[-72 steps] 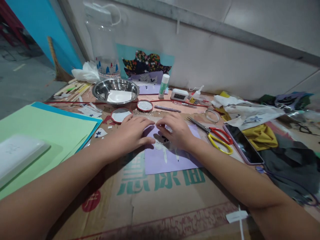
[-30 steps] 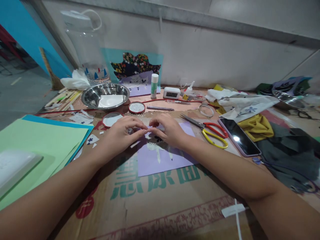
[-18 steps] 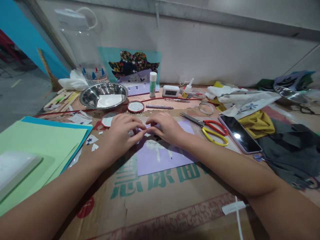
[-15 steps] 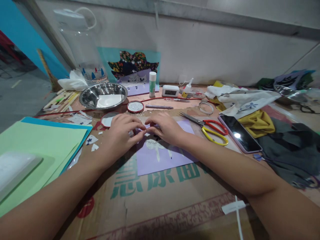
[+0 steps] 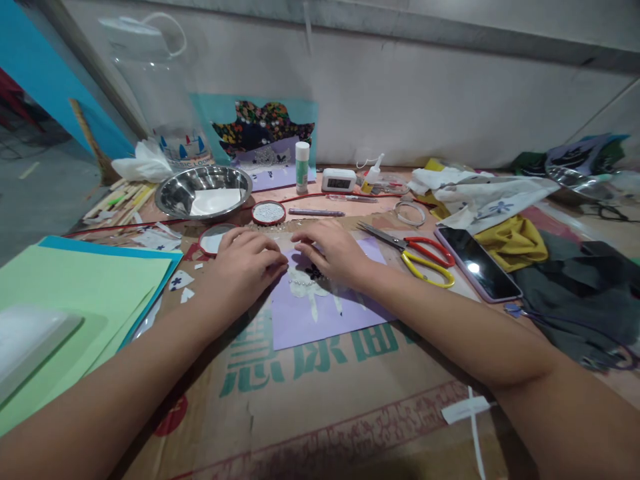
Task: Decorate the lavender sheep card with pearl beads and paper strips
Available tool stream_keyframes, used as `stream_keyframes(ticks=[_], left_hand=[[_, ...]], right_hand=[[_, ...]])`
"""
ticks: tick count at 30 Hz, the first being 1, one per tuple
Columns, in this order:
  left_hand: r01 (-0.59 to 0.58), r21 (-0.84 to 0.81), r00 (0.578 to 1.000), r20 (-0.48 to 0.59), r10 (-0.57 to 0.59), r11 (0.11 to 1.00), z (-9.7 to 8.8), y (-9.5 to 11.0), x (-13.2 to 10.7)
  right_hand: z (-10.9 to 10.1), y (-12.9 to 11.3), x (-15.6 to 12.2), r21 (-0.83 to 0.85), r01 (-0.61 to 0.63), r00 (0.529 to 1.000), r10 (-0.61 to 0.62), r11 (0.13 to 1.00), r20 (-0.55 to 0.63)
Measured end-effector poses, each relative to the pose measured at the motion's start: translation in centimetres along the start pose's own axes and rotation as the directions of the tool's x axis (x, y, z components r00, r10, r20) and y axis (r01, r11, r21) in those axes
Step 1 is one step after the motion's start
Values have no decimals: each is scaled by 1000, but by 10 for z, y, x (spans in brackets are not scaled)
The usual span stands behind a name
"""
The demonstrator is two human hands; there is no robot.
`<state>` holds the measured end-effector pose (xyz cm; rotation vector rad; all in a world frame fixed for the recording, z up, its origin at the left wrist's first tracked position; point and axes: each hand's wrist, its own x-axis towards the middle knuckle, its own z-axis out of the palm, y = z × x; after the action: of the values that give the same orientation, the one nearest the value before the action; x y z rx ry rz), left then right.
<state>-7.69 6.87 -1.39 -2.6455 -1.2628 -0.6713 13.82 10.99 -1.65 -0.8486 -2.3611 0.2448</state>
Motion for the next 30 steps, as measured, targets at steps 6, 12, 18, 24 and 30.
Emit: stream_keyframes(ticks=[6, 12, 18, 24, 30], left_hand=[[-109, 130, 994, 17, 107, 985, 0, 2, -2], [-116, 147, 993, 37, 112, 982, 1, 3, -2], [-136, 167, 991, 20, 135, 976, 2, 4, 0], [-175, 205, 983, 80, 162, 963, -3, 7, 1], [-216, 200, 974, 112, 197, 956, -7, 9, 1]], right_hand=[[-2, -1, -2, 12, 32, 999, -32, 999, 5], [-1, 0, -1, 3, 28, 998, -28, 1000, 54], [0, 0, -1, -14, 44, 997, -43, 999, 61], [-1, -1, -2, -39, 115, 992, -113, 993, 49], [-2, -2, -2, -99, 137, 985, -125, 986, 115]])
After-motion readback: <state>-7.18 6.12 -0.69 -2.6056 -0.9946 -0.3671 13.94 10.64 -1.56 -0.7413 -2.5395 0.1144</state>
